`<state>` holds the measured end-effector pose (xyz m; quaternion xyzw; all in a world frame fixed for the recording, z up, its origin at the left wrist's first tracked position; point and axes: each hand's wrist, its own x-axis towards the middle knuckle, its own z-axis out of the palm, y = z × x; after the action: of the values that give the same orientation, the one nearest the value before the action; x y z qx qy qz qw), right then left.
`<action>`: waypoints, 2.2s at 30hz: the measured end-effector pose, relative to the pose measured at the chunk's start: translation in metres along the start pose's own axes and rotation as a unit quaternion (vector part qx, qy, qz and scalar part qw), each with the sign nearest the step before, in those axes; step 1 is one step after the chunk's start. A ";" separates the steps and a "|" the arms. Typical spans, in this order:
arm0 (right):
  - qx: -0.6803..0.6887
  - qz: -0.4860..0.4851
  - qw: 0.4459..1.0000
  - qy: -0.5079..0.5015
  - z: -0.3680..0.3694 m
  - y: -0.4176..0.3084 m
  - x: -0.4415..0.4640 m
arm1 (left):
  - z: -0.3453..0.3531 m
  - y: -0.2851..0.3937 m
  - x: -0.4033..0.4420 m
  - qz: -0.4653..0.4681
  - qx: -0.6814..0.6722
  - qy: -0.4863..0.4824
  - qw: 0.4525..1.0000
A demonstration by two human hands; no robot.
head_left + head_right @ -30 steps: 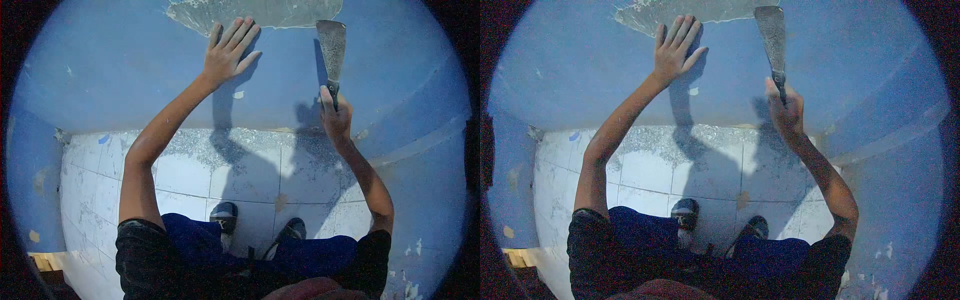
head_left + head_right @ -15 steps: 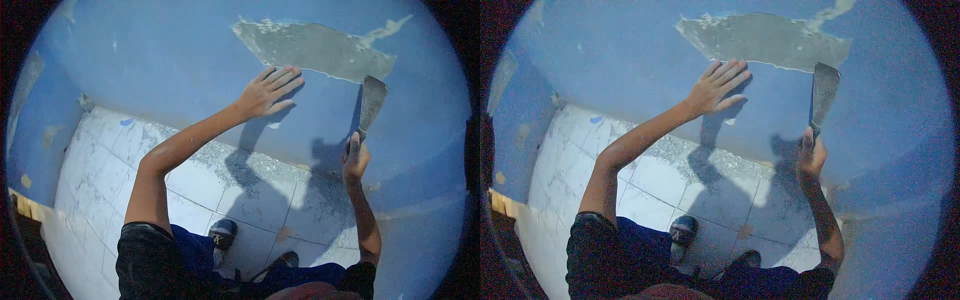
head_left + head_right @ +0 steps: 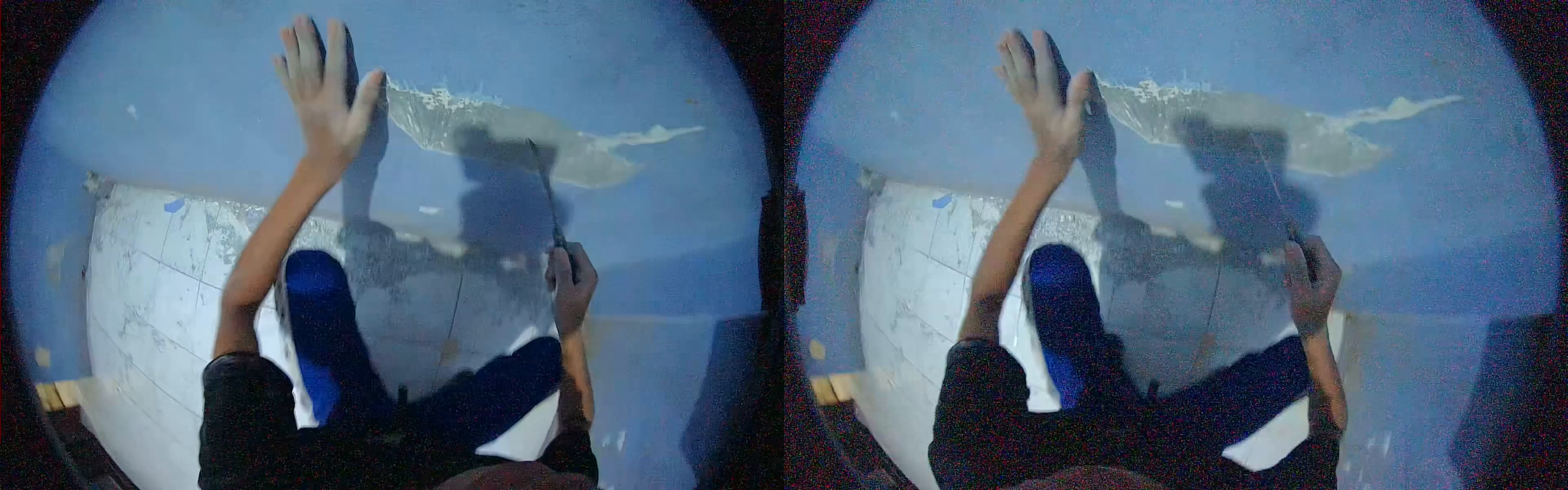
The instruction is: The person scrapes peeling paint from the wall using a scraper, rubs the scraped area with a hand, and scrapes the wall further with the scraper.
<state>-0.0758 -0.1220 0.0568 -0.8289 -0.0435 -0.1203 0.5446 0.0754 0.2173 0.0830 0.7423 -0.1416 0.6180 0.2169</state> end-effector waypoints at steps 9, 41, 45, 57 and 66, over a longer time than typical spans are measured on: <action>0.166 0.227 0.913 0.294 0.081 -0.033 -0.119 | 0.050 0.014 -0.098 -0.103 0.046 0.100 0.989; 0.218 0.076 0.926 0.297 0.064 0.086 -0.014 | 0.025 0.020 -0.112 -0.128 0.033 -0.034 0.991; 0.128 0.140 0.941 0.281 0.080 0.118 -0.018 | 0.036 0.090 -0.072 -0.153 -0.086 -0.050 0.983; 0.190 0.134 0.948 0.215 0.079 0.094 -0.022 | 0.071 0.116 -0.074 0.038 -0.071 -0.063 0.995; 0.105 0.092 0.938 0.317 0.083 0.043 -0.032 | 0.020 0.204 0.036 -0.138 -0.271 -0.581 0.755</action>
<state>-0.0853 -0.0612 -0.0209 -0.6864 0.1957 -0.3206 0.6227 0.0021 0.0325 0.1450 0.8802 -0.2980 -0.0327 0.3679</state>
